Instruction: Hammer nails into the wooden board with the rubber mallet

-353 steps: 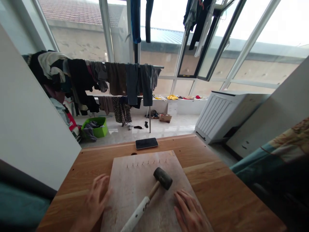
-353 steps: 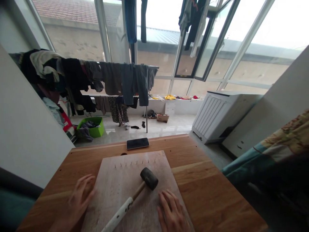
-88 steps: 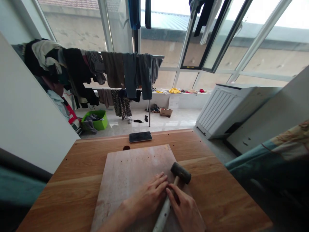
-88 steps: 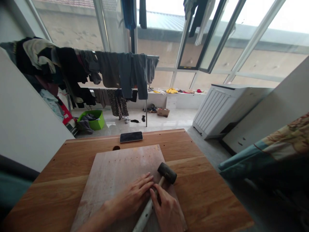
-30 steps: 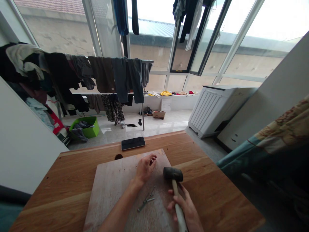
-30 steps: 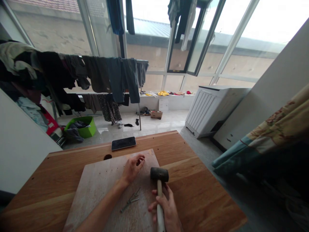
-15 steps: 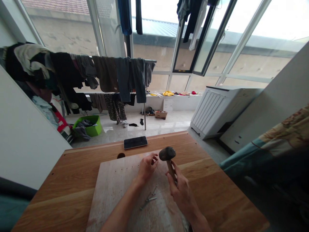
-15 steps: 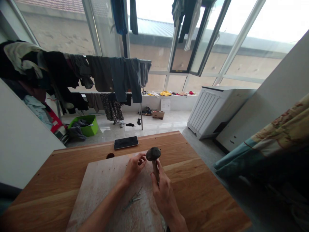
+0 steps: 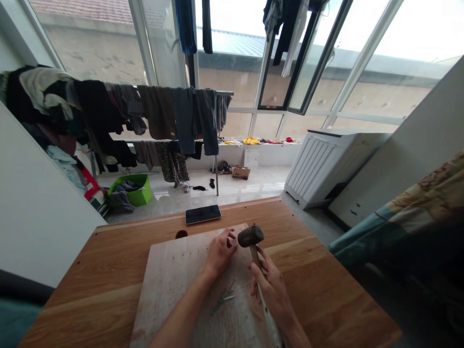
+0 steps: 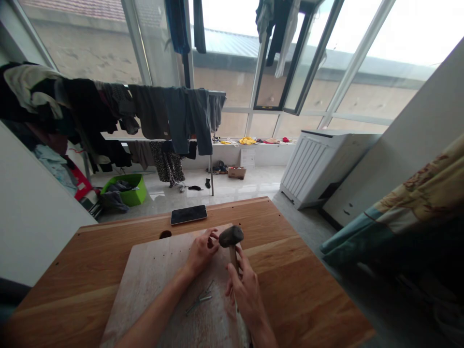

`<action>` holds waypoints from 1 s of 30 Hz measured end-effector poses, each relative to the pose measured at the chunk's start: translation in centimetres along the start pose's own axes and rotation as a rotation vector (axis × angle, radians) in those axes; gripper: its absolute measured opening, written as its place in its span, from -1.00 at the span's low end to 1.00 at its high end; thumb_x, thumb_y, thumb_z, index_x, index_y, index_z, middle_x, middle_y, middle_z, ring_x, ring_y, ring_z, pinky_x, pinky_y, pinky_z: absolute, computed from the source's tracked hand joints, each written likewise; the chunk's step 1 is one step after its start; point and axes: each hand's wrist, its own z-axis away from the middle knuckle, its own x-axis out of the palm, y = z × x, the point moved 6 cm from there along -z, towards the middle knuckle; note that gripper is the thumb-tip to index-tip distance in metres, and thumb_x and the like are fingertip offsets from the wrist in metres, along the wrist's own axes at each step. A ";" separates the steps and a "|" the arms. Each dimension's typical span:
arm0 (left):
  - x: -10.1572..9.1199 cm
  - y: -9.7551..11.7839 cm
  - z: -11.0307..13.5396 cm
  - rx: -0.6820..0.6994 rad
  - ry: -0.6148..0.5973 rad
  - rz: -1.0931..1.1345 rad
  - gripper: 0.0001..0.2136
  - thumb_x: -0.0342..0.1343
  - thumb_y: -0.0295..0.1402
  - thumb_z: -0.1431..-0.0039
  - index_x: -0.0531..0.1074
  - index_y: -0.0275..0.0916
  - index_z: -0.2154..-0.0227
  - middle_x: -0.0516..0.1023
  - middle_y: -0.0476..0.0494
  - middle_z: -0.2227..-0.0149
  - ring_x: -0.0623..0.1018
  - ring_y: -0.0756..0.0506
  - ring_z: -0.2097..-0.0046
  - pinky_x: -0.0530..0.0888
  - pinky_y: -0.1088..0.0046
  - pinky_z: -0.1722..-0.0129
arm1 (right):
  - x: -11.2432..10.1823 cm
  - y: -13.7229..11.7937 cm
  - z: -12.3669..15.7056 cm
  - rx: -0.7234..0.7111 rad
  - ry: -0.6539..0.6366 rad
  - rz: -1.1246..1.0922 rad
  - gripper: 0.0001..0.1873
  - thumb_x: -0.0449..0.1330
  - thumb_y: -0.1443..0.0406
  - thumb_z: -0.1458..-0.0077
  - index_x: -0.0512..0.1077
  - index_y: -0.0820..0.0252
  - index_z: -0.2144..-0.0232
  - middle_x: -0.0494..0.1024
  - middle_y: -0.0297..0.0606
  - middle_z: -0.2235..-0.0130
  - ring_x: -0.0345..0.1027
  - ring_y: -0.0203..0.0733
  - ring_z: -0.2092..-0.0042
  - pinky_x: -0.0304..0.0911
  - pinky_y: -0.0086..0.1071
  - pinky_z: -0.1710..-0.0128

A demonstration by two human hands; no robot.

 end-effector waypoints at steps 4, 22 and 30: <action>-0.8 0.3 0.0 0.016 0.004 0.014 -0.69 0.20 -0.38 -0.07 0.41 -0.25 0.08 0.56 -0.12 0.16 0.52 -0.01 0.37 0.47 0.45 0.30 | -0.1 2.6 1.6 0.182 0.017 -0.242 -0.37 0.14 -0.14 -0.14 0.26 0.16 -0.06 0.63 -0.23 0.37 0.36 -0.24 0.68 0.23 -0.41 0.73; 0.8 5.1 7.7 -0.002 -0.508 -0.711 -0.86 0.09 -0.49 0.02 0.51 -0.25 0.39 0.62 -0.27 0.26 0.61 -0.23 0.21 0.47 0.30 0.19 | -3.3 4.4 4.0 -0.263 0.290 0.440 -0.58 0.11 0.05 -0.22 0.50 0.14 0.01 0.59 -0.09 0.07 0.53 0.01 0.06 0.46 -0.18 0.04; -0.3 4.8 7.0 -0.035 -0.430 -0.661 -0.86 0.05 -0.50 0.01 0.51 -0.25 0.46 0.64 -0.27 0.35 0.62 -0.26 0.28 0.43 0.27 0.25 | -3.3 5.8 3.4 -0.296 0.354 0.379 -0.53 0.11 0.03 -0.16 0.51 0.22 0.05 0.62 -0.02 0.11 0.55 0.06 0.08 0.47 -0.14 0.06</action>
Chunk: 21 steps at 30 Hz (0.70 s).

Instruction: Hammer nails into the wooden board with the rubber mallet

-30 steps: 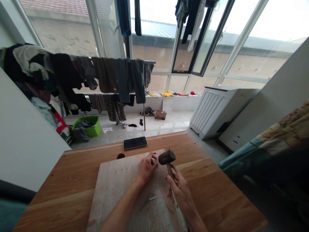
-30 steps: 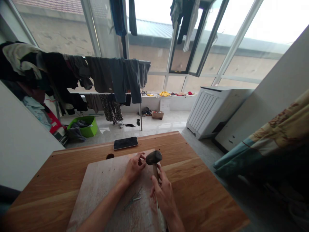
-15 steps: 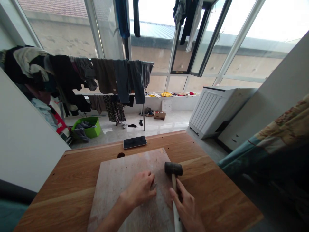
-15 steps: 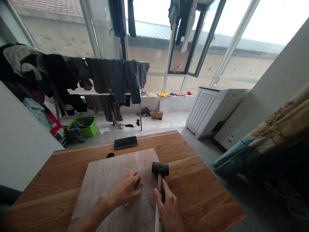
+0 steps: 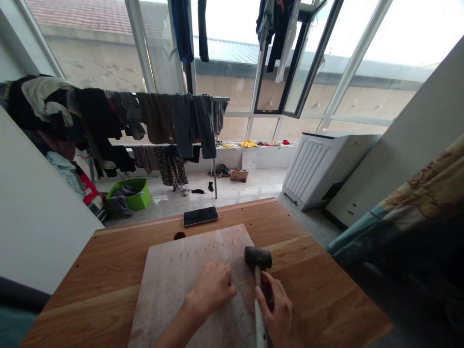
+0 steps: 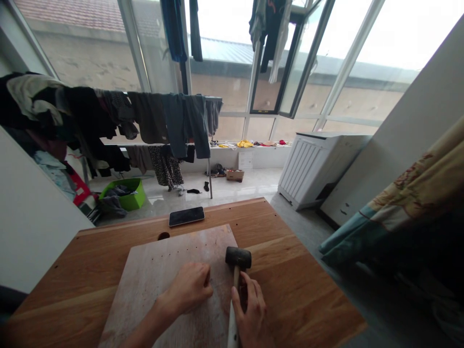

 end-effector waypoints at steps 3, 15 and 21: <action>-0.9 -1.9 -0.4 -0.085 0.070 0.144 -0.90 0.07 -0.48 0.00 0.47 -0.22 0.49 0.61 -0.13 0.42 0.58 -0.15 0.35 0.33 0.41 0.36 | -0.1 0.1 -0.1 0.044 0.000 -0.019 -0.51 0.13 0.03 -0.12 0.52 0.25 0.06 0.64 0.01 0.10 0.56 0.08 0.08 0.47 -0.13 0.04; -1.2 0.6 -0.4 0.265 -0.027 -0.050 -0.73 0.01 -0.61 0.01 0.49 -0.24 0.28 0.54 -0.22 0.12 0.52 -0.19 0.11 0.42 0.34 0.12 | -0.4 -0.3 -0.3 0.082 -0.008 -0.038 -0.51 0.16 0.02 -0.08 0.54 0.24 0.10 0.67 -0.03 0.14 0.59 0.04 0.15 0.51 -0.21 0.11; -0.7 0.9 -0.9 0.335 -0.086 -0.174 -0.81 0.02 -0.58 -0.05 0.51 -0.31 0.33 0.56 -0.29 0.14 0.53 -0.23 0.11 0.45 0.26 0.06 | -0.4 -0.5 -0.3 0.061 -0.018 -0.010 -0.52 0.15 0.02 -0.09 0.54 0.23 0.08 0.68 -0.05 0.15 0.60 0.02 0.18 0.52 -0.24 0.14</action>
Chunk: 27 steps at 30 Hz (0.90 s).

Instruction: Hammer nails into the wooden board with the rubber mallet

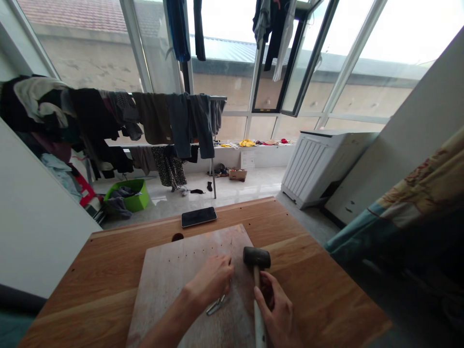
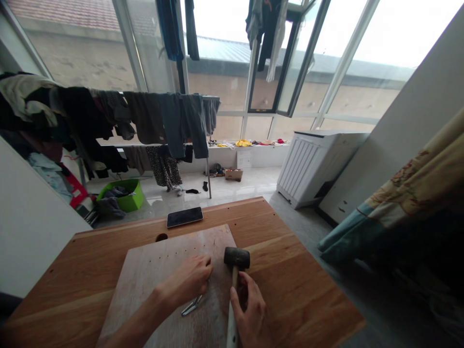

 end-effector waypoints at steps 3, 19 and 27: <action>-0.5 -1.5 0.3 -0.051 0.027 0.078 -0.84 0.04 -0.57 -0.04 0.48 -0.28 0.38 0.59 -0.21 0.27 0.55 -0.16 0.23 0.45 0.33 0.15 | -0.1 -0.2 -0.1 0.003 -0.008 0.003 -0.52 0.15 0.02 -0.10 0.53 0.22 0.08 0.68 -0.07 0.19 0.61 0.01 0.20 0.52 -0.25 0.17; -0.1 -8.5 -1.5 -0.288 0.743 0.692 -0.87 0.10 -0.34 -0.20 0.53 -0.19 0.28 0.60 -0.03 0.38 0.55 -0.04 0.36 0.43 0.48 0.32 | 0.6 -0.5 0.0 -0.168 -0.011 0.039 -0.65 0.13 0.11 -0.22 0.57 0.14 0.10 0.68 -0.13 0.13 0.61 -0.05 0.13 0.50 -0.32 0.14; 1.2 -8.0 -1.1 -0.250 0.752 0.527 -0.87 0.03 -0.42 -0.28 0.48 -0.18 0.23 0.57 -0.06 0.30 0.55 -0.04 0.30 0.46 0.47 0.25 | 0.6 -0.5 -0.2 -0.103 -0.039 0.069 -0.63 0.13 0.07 -0.18 0.53 0.14 0.11 0.68 -0.13 0.17 0.61 -0.04 0.18 0.51 -0.30 0.17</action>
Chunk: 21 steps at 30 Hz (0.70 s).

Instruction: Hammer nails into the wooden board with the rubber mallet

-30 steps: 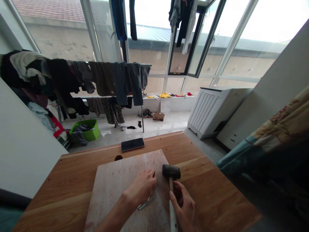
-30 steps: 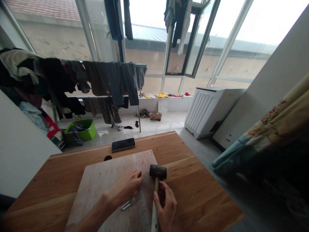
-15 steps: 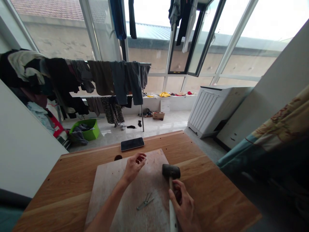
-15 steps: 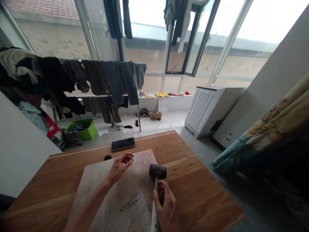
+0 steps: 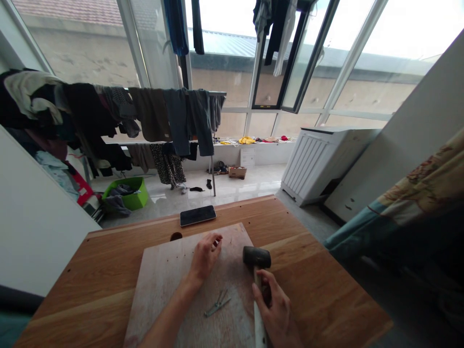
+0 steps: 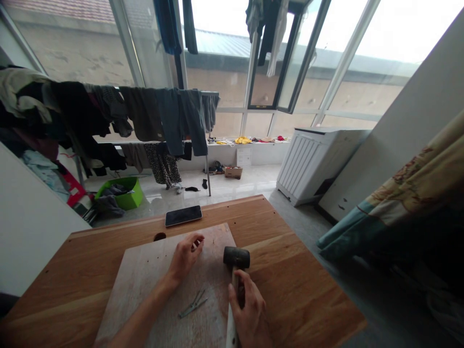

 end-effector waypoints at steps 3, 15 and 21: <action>-0.2 0.1 0.0 0.007 0.007 -0.009 -0.88 0.02 -0.42 -0.29 0.46 -0.18 0.23 0.56 -0.07 0.29 0.55 -0.05 0.29 0.47 0.44 0.23 | 0.0 -0.6 -0.3 0.056 -0.098 0.037 -0.65 0.12 0.06 -0.17 0.50 0.08 0.10 0.67 -0.16 0.12 0.59 -0.02 0.11 0.48 -0.24 0.10; -0.4 0.2 -0.1 -0.060 0.003 0.074 -0.89 0.02 -0.34 -0.27 0.44 -0.16 0.30 0.56 -0.06 0.33 0.54 -0.06 0.33 0.46 0.44 0.25 | 1.0 -2.1 -1.0 0.672 -0.385 -0.816 -0.49 0.30 -0.11 0.09 0.30 0.11 0.29 0.49 -0.40 0.44 0.42 -0.25 0.60 0.21 -0.49 0.74; -0.3 0.1 -0.2 -0.079 -0.028 0.081 -0.90 0.05 -0.38 -0.23 0.46 -0.16 0.31 0.58 -0.06 0.34 0.56 -0.07 0.32 0.46 0.44 0.26 | 1.7 -4.1 -1.3 0.629 -0.541 -0.838 -0.45 0.25 -0.20 0.06 0.29 0.12 0.39 0.28 -0.55 0.71 0.00 -0.45 0.79 -0.03 -0.59 0.83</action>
